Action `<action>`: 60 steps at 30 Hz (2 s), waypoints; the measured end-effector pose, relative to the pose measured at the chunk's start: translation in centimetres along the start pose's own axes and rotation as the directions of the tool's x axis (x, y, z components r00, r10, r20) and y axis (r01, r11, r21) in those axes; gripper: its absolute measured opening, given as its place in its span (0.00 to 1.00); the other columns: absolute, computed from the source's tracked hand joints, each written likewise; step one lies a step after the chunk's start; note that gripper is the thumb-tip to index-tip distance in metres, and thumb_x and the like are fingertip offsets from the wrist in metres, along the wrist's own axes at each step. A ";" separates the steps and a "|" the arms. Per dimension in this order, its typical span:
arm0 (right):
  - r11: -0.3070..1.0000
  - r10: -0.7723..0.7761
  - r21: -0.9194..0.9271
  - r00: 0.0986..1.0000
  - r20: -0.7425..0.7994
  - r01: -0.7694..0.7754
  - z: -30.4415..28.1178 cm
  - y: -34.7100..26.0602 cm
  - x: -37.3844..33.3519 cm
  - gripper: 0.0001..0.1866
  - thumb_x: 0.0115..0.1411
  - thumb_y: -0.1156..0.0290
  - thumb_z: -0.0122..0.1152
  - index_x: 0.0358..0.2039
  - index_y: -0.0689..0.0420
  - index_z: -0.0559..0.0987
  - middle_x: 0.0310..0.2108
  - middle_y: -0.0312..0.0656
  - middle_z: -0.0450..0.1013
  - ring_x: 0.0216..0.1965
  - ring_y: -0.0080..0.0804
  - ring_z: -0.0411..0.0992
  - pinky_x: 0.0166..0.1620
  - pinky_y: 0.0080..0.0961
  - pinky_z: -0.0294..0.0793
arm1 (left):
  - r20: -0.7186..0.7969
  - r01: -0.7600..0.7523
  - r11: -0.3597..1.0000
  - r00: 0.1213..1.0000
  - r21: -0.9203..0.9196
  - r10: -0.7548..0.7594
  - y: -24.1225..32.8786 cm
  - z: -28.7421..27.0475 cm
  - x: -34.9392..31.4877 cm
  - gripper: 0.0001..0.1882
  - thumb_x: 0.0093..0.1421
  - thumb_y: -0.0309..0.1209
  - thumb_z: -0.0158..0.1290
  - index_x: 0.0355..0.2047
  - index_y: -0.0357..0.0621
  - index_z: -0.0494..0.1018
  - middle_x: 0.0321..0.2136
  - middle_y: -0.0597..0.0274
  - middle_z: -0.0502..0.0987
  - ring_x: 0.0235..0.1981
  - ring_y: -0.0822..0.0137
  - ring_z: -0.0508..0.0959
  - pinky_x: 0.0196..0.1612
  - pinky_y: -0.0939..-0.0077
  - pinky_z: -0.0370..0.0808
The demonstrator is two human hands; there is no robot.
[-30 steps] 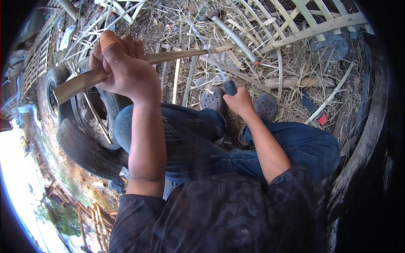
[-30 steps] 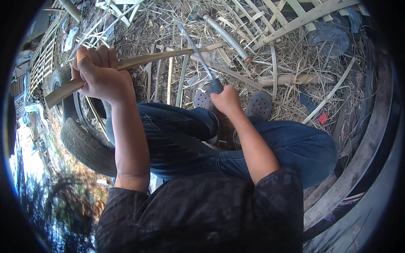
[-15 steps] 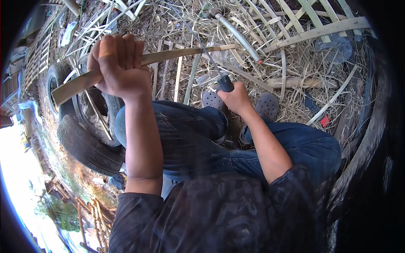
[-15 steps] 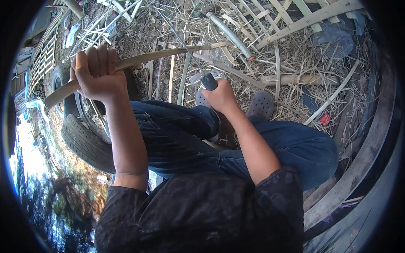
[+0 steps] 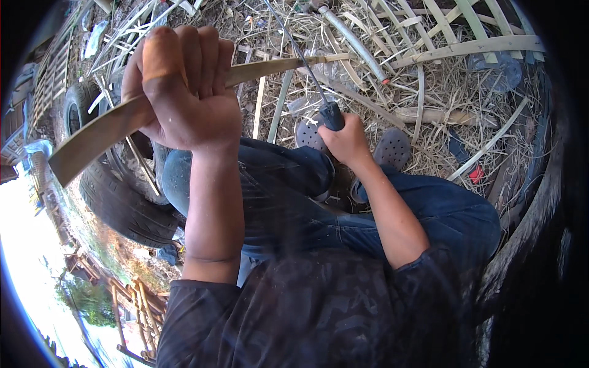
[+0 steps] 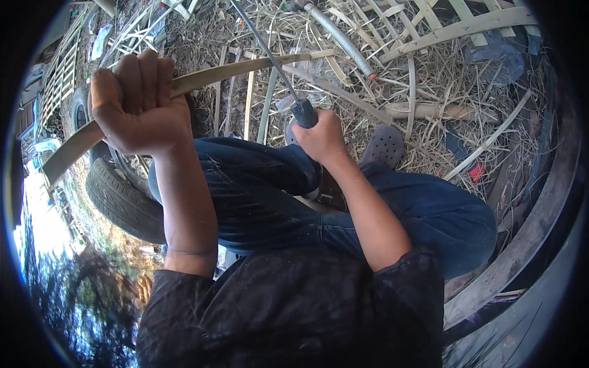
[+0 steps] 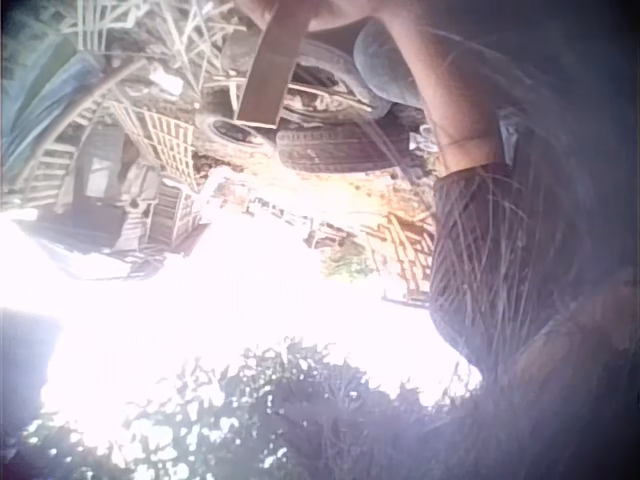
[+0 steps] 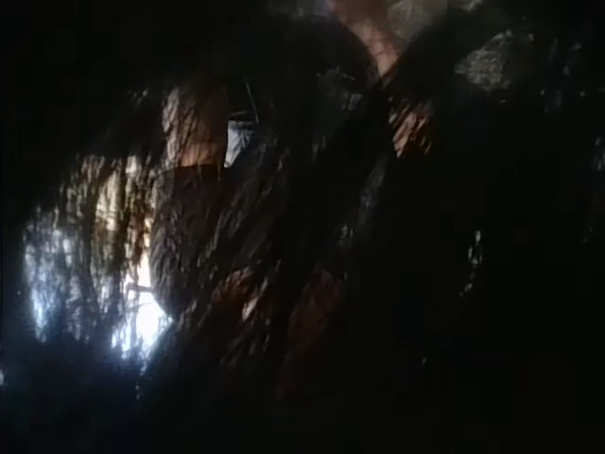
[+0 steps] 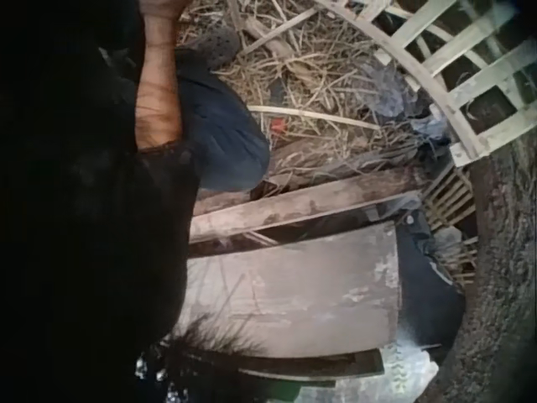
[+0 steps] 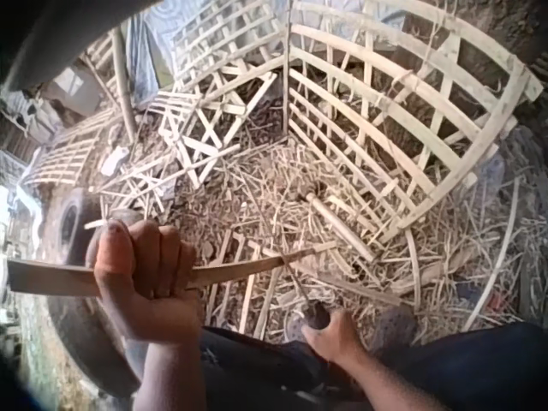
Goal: The person strips bamboo strips using a large knife, holding a strip in one hand and shaving it with the blade in the other.
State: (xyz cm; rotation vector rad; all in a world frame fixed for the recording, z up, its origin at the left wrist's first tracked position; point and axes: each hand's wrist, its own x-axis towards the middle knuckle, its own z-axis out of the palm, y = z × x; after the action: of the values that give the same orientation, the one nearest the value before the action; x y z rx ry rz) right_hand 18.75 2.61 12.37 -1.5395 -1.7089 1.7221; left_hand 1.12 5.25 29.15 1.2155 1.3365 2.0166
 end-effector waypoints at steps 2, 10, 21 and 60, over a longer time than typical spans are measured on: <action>0.999 0.034 0.025 0.999 -0.024 -0.033 0.7 1.7 0.2 0.13 0.43 0.66 0.60 0.16 0.65 0.75 0.13 0.52 0.70 0.20 0.46 0.74 0.27 0.37 0.71 | -0.120 0.008 1.000 0.993 -0.026 -0.011 -0.2 0.6 -0.1 0.19 0.60 0.34 0.37 0.13 0.55 0.47 0.08 0.73 0.45 0.10 0.80 0.43 0.12 0.83 0.44; 1.000 -0.005 -0.031 0.998 -0.057 0.003 0.7 1.8 1.0 0.11 0.43 0.67 0.60 0.17 0.64 0.76 0.14 0.51 0.72 0.20 0.45 0.75 0.27 0.35 0.72 | -0.124 0.000 1.000 0.992 -0.029 -0.003 0.1 0.4 -0.2 0.20 0.59 0.33 0.37 0.12 0.55 0.45 0.07 0.74 0.45 0.09 0.79 0.44 0.12 0.83 0.44; 0.898 0.439 0.007 0.895 0.077 -0.440 -0.9 4.5 2.7 0.13 0.44 0.67 0.59 0.15 0.66 0.74 0.12 0.52 0.70 0.18 0.45 0.73 0.27 0.37 0.71 | -0.060 -0.051 0.999 0.997 -0.012 0.050 -0.1 0.0 -0.1 0.17 0.57 0.31 0.35 0.12 0.55 0.45 0.07 0.74 0.46 0.09 0.80 0.44 0.10 0.85 0.46; 0.887 0.411 0.172 0.902 0.133 -0.429 1.7 3.6 2.6 0.16 0.44 0.61 0.63 0.15 0.63 0.76 0.14 0.52 0.71 0.21 0.49 0.74 0.28 0.38 0.71 | -0.463 0.021 0.954 0.877 0.298 0.125 -0.3 1.3 1.0 0.19 0.62 0.29 0.34 0.14 0.55 0.47 0.08 0.76 0.48 0.09 0.81 0.47 0.10 0.82 0.46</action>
State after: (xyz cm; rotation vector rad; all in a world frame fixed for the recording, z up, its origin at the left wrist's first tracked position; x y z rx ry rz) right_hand 18.05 2.76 7.68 -1.8600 -1.2491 2.1259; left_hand 1.69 6.74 29.52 0.8967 1.9153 2.3159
